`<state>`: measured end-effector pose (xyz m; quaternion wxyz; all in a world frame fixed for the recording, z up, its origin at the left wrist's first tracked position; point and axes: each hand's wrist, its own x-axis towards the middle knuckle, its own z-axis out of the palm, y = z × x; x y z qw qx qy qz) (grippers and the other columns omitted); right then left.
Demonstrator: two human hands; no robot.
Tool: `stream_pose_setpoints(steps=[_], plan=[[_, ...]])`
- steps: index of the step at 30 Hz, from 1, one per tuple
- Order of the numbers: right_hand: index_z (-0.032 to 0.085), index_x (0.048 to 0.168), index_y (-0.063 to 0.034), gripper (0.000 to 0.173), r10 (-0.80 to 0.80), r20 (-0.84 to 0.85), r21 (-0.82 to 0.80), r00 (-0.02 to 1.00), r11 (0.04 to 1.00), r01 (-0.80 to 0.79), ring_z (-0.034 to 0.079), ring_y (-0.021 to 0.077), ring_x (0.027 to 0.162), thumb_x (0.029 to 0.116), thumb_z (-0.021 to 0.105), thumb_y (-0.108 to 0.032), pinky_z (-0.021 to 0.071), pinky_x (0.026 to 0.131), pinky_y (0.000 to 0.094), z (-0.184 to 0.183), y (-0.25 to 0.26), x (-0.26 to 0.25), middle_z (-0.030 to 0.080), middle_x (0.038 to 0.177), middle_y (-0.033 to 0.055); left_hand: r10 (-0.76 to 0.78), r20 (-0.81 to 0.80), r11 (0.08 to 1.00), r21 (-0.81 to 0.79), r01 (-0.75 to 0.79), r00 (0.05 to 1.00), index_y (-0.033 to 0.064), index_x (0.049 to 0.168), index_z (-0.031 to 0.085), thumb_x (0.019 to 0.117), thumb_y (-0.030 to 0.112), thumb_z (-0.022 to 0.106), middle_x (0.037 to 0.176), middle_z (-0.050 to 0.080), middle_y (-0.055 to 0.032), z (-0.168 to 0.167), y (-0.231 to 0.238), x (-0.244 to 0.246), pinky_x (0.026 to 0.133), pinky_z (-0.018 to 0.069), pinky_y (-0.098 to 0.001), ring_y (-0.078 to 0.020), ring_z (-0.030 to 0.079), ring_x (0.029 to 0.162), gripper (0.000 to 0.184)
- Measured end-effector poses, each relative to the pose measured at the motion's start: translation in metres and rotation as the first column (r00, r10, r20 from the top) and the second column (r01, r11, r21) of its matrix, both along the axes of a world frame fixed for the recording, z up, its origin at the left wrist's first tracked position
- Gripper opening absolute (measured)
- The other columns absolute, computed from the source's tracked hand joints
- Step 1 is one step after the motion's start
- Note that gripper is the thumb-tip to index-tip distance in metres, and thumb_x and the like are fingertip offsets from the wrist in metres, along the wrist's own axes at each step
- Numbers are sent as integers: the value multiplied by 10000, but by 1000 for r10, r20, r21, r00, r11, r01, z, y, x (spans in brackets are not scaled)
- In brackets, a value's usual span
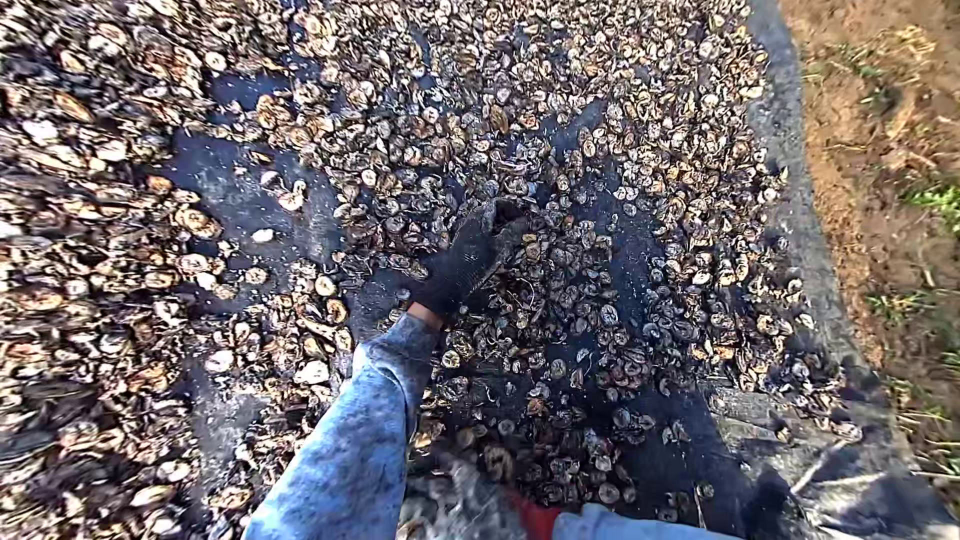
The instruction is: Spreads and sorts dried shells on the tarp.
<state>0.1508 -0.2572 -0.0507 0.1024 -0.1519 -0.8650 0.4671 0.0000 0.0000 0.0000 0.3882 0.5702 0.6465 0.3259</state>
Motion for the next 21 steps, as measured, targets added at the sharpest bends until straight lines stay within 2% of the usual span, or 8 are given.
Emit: stream_pose_setpoints(steps=[3, 5, 9, 12, 14, 16, 19, 21], plan=[[697, 1332, -190, 713, -112, 105, 296, 988, 952, 76, 406, 424, 1465, 694, 877, -451, 238, 1183, 706, -2, 57, 72, 537, 1524, 147, -8, -78, 990, 137, 19, 997, 7, 1250, 633, 986, -6, 557, 1232, 659, -167, 1, -12, -11, 980, 512, -420, -240, 636, 1119, 276], [633, 1414, -235, 807, -125, 280, 347, 952, 938, 21, 414, 465, 1449, 679, 900, -434, 293, 1134, 738, 5, 86, 123, 480, 1565, 177, -9, -218, 967, 247, 64, 976, 13, 1363, 594, 951, -35, 542, 1396, 576, -232, -9, -12, -12, 1116, 423, -503, -356, 541, 1318, 418], [651, 1389, -139, 472, -171, 457, 346, 873, 938, 3, 576, 473, 1291, 927, 707, -220, 409, 1064, 693, 12, 157, 178, 614, 1413, 219, -185, -585, 962, 57, 267, 790, 299, 1592, 379, 902, 306, 738, 1676, 139, -291, -34, -16, 12, 1135, 273, -727, -562, 173, 1509, 778], [613, 1421, -94, 427, -557, 476, 325, 680, 831, 453, 629, 391, 1248, 1015, 566, -221, 470, 1052, 608, 31, 213, 163, 657, 1346, 210, -271, -636, 947, -43, 319, 722, 290, 1538, 476, 938, 137, 722, 1685, 259, -146, -48, -35, 29, 1084, 357, -710, -497, 296, 1487, 666], [582, 1416, -55, 411, -711, 478, 211, 516, 663, 719, 638, 431, 1178, 1042, 568, -225, 474, 1005, 648, 44, 258, 149, 656, 1285, 265, -259, -565, 944, 21, 328, 784, 186, 1471, 569, 967, 68, 636, 1558, 463, -179, -45, -19, 21, 1112, 400, -616, -432, 456, 1407, 522], [582, 1385, -47, 411, -762, 432, 80, 483, 566, 821, 666, 360, 1089, 1049, 578, -282, 526, 946, 579, 53, 306, 140, 668, 1232, 233, -167, -422, 956, 150, 251, 891, 118, 1435, 599, 958, 96, 652, 1444, 569, -219, -34, -13, 10, 1151, 390, -568, -401, 511, 1373, 481], [453, 1493, -59, 464, -730, 311, -82, 608, 617, 783, 623, 251, 1175, 1055, 532, -188, 517, 1003, 443, 68, 362, 136, 596, 1362, 195, -38, -269, 967, 232, 103, 962, 131, 1330, 670, 833, 40, 769, 1406, 552, -245, -3, -12, 5, 1098, 406, -595, -413, 509, 1324, 515], [454, 1530, -111, 510, -765, 302, -81, 569, 574, 815, 637, 262, 1186, 1043, 572, -200, 534, 988, 438, 91, 373, 121, 592, 1412, 176, -28, -238, 952, 290, 98, 971, 152, 1329, 663, 803, 1, 724, 1401, 532, -228, 9, -11, 3, 1072, 404, -595, -401, 489, 1318, 550]])
